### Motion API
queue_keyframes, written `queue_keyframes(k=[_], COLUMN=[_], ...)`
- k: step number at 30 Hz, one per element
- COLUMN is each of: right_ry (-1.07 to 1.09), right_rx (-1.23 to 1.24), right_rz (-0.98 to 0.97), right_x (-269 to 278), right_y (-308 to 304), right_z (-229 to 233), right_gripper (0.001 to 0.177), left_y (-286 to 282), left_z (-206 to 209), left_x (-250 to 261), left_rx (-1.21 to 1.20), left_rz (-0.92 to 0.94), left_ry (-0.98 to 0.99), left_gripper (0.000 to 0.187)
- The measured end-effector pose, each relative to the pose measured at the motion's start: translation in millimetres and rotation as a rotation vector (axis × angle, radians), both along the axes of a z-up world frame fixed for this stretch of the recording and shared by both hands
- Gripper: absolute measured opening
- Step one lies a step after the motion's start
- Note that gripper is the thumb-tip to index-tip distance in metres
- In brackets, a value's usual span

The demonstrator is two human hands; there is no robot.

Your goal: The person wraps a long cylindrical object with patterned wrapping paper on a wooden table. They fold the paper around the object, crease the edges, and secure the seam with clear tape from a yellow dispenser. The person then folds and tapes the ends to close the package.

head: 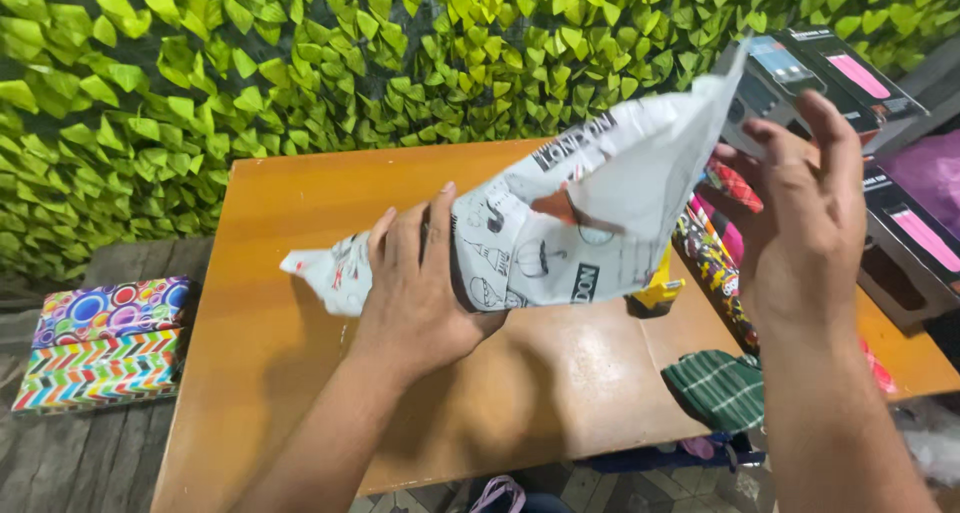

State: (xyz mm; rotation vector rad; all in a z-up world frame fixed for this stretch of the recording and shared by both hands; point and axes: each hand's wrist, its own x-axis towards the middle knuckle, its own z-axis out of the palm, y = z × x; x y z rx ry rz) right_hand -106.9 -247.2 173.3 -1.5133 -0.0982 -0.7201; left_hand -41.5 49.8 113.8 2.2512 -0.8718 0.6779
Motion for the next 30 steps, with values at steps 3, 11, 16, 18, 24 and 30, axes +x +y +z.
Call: queue_keyframes(k=[3,11,16,18,24,30], right_ry=[0.031,0.544,0.874,0.927,0.957,0.829], right_rx=[0.107,0.277,0.517,0.422,0.129,-0.053], right_rz=[0.044,0.132,0.029,-0.004,-0.095,-0.128], right_x=[3,25,18,18,18,10], right_y=[17,76,73,71,65,62], right_z=[-20,-119,-171,-190,-217,-228], right_gripper=[0.059,0.043,0.036,0.032,0.027,0.025], left_y=[-3,-12,-23,-30,-52,-58], left_z=[18,-3,-45,-58,-65,-58], left_x=[-4,-38,-51,-56,-55,-30], left_rx=[-0.042,0.188,0.365,0.436,0.479,0.491], left_rz=[0.165,0.220,0.280,0.264,0.333,0.220], left_ry=[0.022,0.064,0.326,0.420,0.527,0.617], left_gripper=[0.118,0.111,0.112,0.117,0.110,0.067])
